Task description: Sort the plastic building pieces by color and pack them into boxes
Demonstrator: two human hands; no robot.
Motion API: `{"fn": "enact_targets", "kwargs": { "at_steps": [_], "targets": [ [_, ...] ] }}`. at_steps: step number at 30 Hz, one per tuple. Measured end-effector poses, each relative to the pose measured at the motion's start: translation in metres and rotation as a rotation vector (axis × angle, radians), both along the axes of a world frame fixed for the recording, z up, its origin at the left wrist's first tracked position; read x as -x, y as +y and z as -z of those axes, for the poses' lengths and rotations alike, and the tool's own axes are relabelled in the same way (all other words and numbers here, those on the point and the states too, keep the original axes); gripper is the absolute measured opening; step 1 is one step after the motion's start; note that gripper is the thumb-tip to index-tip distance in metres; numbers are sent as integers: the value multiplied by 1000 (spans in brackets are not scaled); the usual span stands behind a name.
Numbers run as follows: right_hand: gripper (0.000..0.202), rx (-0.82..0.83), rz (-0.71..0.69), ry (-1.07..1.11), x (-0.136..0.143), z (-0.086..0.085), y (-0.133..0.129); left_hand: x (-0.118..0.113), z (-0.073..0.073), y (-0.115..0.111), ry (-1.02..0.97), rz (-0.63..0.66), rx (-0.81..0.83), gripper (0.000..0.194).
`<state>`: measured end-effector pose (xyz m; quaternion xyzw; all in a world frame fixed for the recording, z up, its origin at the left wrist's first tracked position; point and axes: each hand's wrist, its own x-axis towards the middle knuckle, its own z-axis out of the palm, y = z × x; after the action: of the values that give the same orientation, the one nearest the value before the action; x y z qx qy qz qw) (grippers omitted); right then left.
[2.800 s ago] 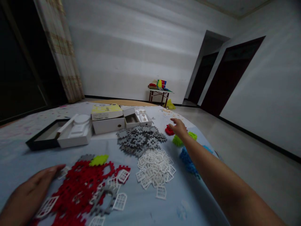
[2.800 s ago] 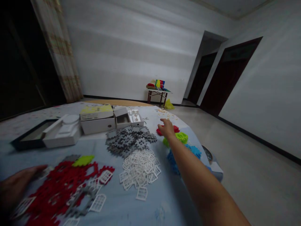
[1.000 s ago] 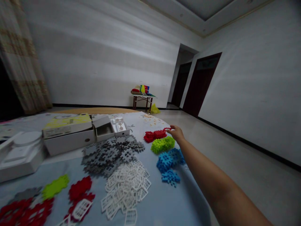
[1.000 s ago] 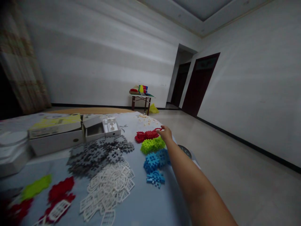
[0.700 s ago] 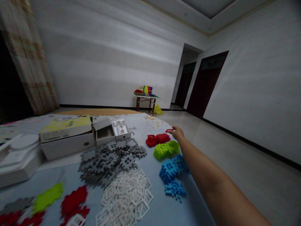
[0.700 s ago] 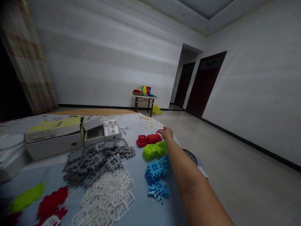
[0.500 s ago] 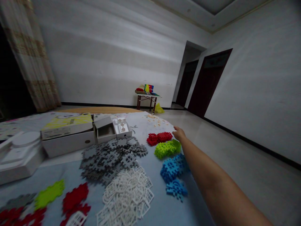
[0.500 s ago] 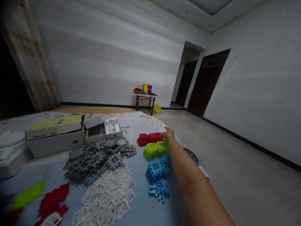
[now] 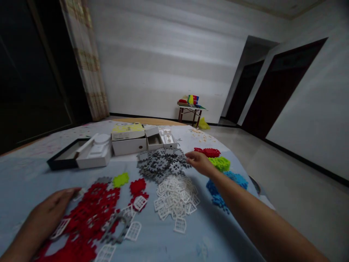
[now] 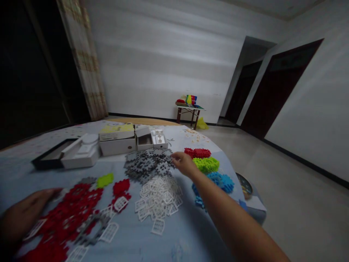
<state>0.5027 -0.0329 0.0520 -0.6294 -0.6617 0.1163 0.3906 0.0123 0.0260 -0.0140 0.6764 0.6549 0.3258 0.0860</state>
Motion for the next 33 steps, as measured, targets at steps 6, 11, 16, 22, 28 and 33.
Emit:
{"fn": "enact_targets", "kwargs": {
  "at_steps": [6, 11, 16, 22, 28, 33],
  "targets": [
    [30, 58, -376, -351, 121, -2, -16, -11, -14, -7, -88, 52, 127, 53],
    [23, 87, -440, -703, 165, 2, -4, -8, -8, -5, -96, 98, 103, 53],
    [17, 84, -396, -731, 172, 11, 6, -9, -8, -7, -81, 128, 91, 49],
    [25, 106, -296, -239, 169, 7, 0, -12, -10, -10, -95, 138, 80, 47],
    [27, 343, -236, -89, 177, 14, -8, -11, -9, -7, -77, 158, 112, 50],
    [35, 205, -221, -319, 184, 14, -20, -13, -11, -8, -55, 162, 109, 52]
  ]
}}
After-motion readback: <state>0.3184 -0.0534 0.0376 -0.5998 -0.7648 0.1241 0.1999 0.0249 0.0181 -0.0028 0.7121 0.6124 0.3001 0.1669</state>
